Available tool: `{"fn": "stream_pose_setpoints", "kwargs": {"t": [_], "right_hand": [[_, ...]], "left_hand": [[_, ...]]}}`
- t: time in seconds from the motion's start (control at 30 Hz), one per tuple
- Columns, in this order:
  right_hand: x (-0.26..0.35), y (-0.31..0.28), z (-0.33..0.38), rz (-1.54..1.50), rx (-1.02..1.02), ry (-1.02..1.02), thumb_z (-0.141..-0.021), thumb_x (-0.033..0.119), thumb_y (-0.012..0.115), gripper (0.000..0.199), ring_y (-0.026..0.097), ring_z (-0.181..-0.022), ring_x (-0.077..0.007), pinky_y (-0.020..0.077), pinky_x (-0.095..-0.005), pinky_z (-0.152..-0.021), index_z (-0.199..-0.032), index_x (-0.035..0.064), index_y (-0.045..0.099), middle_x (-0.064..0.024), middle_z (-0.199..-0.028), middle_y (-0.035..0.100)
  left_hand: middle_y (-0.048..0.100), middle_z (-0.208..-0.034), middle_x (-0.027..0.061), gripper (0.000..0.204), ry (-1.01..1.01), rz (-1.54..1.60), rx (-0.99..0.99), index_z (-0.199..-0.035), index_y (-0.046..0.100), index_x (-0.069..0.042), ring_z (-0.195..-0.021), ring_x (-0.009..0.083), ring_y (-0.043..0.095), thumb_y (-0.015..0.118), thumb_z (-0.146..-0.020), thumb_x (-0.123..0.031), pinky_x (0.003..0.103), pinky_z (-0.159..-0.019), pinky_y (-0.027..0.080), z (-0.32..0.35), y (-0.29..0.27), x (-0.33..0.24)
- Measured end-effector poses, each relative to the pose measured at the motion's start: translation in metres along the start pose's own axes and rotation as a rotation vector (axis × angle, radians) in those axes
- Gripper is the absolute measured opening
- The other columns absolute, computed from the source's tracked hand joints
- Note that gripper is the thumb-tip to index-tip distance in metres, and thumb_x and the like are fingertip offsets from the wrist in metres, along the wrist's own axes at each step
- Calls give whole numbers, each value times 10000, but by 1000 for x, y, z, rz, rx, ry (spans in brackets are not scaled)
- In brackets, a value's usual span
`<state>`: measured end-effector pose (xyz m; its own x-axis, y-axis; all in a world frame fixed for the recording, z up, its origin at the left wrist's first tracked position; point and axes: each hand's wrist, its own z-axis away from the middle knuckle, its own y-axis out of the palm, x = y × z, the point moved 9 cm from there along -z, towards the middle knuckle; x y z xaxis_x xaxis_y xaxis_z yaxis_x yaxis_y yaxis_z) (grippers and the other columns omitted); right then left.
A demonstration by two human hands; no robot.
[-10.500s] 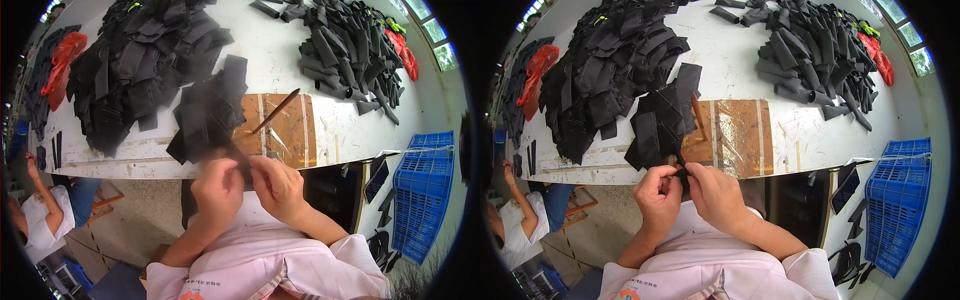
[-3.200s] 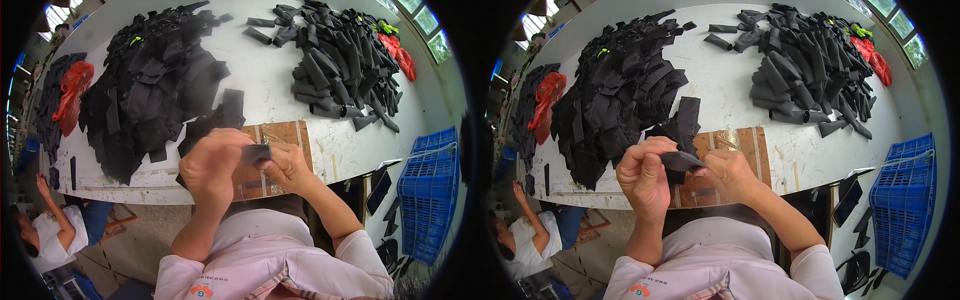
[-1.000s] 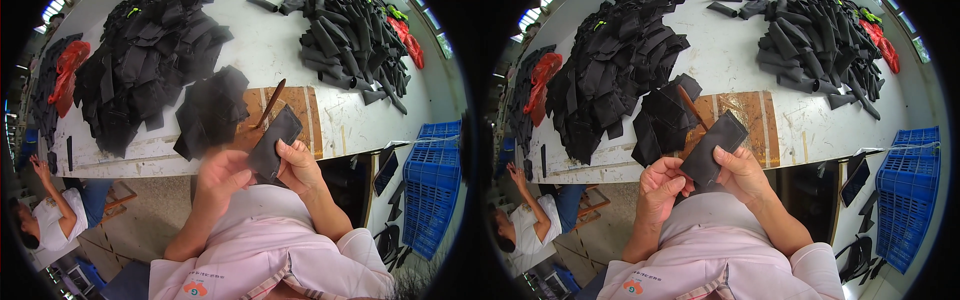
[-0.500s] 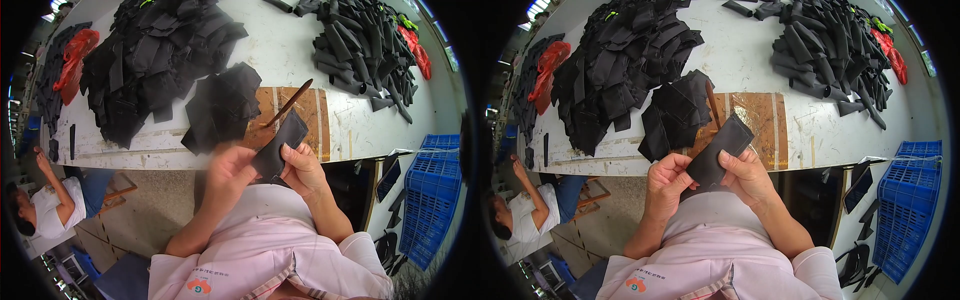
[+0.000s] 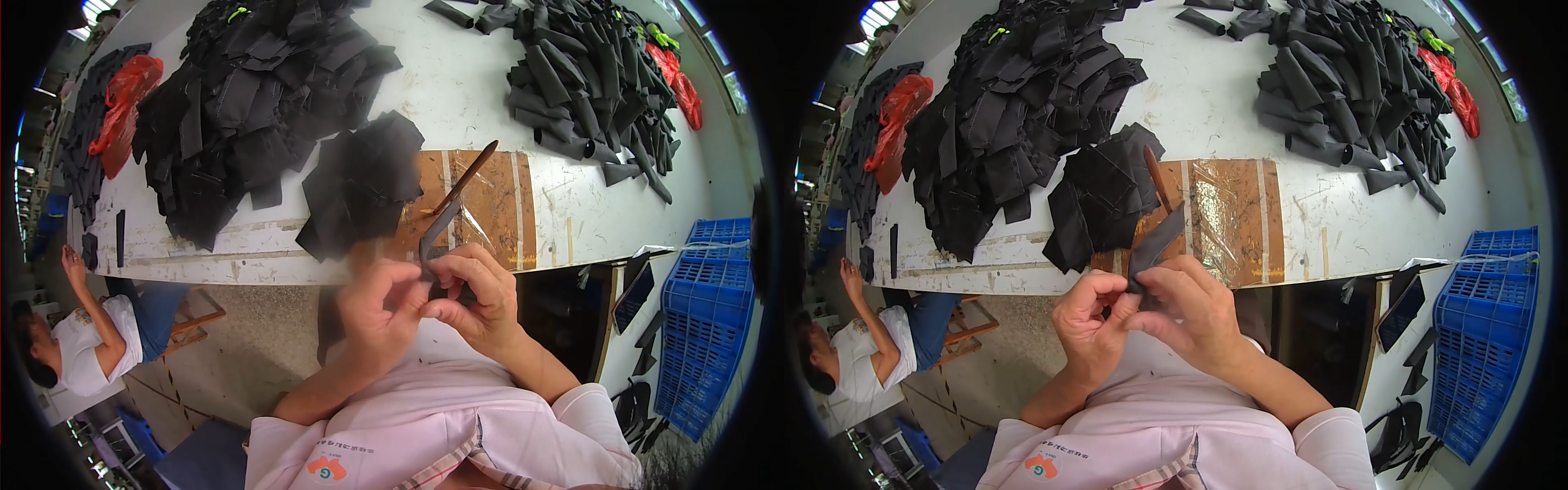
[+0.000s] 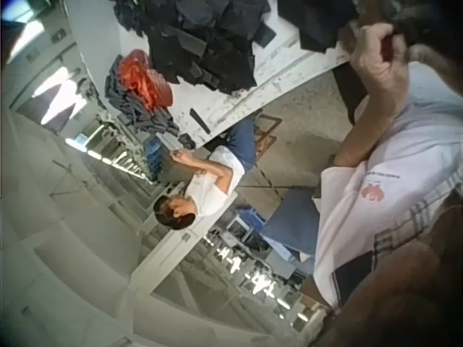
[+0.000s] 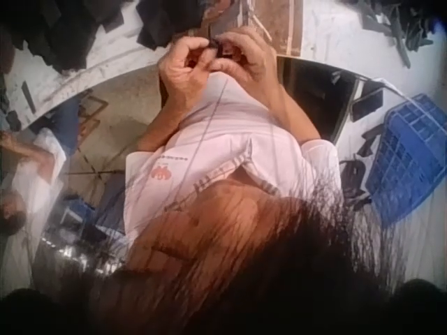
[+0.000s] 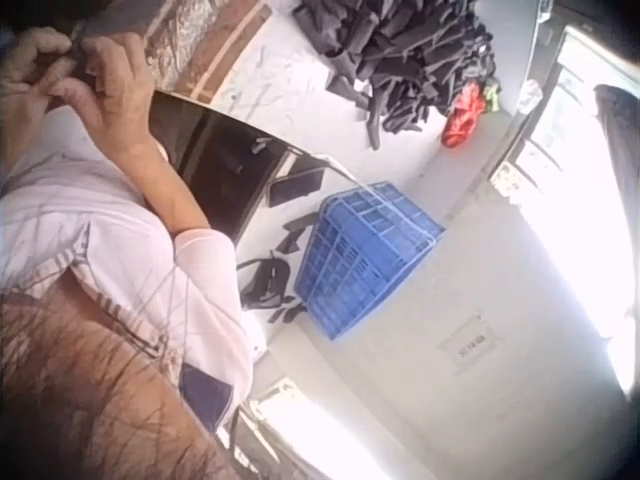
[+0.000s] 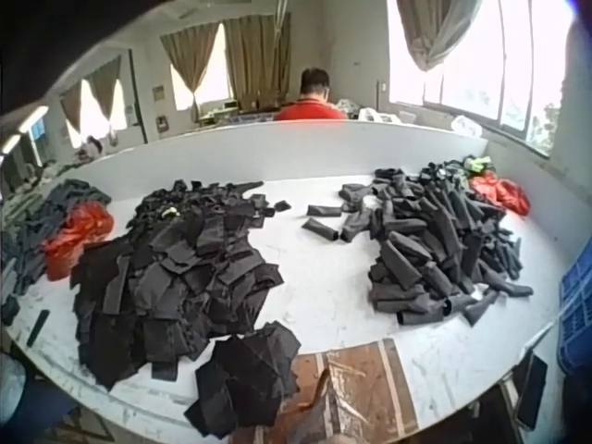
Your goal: The person is folding and organizing small black rectangular fabric pieces at a manufacturing workbench.
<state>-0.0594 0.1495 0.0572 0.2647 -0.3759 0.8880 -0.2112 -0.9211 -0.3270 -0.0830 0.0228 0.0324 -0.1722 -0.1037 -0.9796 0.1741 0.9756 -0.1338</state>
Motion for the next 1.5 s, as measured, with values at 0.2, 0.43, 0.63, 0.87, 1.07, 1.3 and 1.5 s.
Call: {"fn": "stream_pose_setpoints", "kwargs": {"t": [0.2,0.43,0.63,0.87,1.07,1.3,1.5], "right_hand": [[2,10,0,136,94,-180,-628,-13,656,282,528,-584,-221,422,-294,-474,-893,9,562,-98,-753,514],[-2,20,3,386,-6,-207,-604,-59,581,239,490,-567,-221,412,-315,-474,-829,5,536,-89,-680,458],[-9,5,0,8,30,-11,-624,-61,576,168,460,-519,-134,373,-240,-472,-781,-7,551,-59,-659,475],[-48,34,13,-1030,161,576,-720,5,632,67,438,-601,-86,337,-194,-550,-763,15,581,23,-682,500],[-42,48,12,-940,327,625,-834,160,572,126,362,-540,-41,287,-178,-492,-768,68,517,56,-627,443],[-59,41,14,-1045,218,633,-810,157,599,152,402,-628,-46,339,-175,-580,-722,63,518,44,-703,459],[-38,30,7,-1082,253,387,-797,97,586,95,433,-747,-74,363,-207,-693,-754,38,526,-5,-874,492]], "left_hand": [[568,-671,75,151,300,-322,-126,-835,548,-6,-532,136,560,601,-708,56,239,-474,438,7,2,-23],[561,-651,12,106,-153,260,-206,-791,506,-12,-485,3,465,564,-755,69,158,-396,344,5,-9,25],[558,-683,21,161,-427,777,74,-783,483,-21,-553,24,493,580,-704,81,148,-453,365,0,7,24],[547,-791,39,226,-420,623,80,-852,496,5,-629,33,490,561,-650,87,143,-541,385,-6,14,13],[594,-779,65,185,310,-255,-190,-855,516,35,-607,27,516,502,-698,132,136,-515,386,-5,-11,-22],[561,-861,83,320,-450,675,290,-1008,474,36,-729,74,514,537,-696,71,188,-588,394,0,23,12],[553,-784,57,466,-374,513,398,-1138,424,61,-561,33,490,566,-695,69,140,-503,381,9,28,-9]]}}
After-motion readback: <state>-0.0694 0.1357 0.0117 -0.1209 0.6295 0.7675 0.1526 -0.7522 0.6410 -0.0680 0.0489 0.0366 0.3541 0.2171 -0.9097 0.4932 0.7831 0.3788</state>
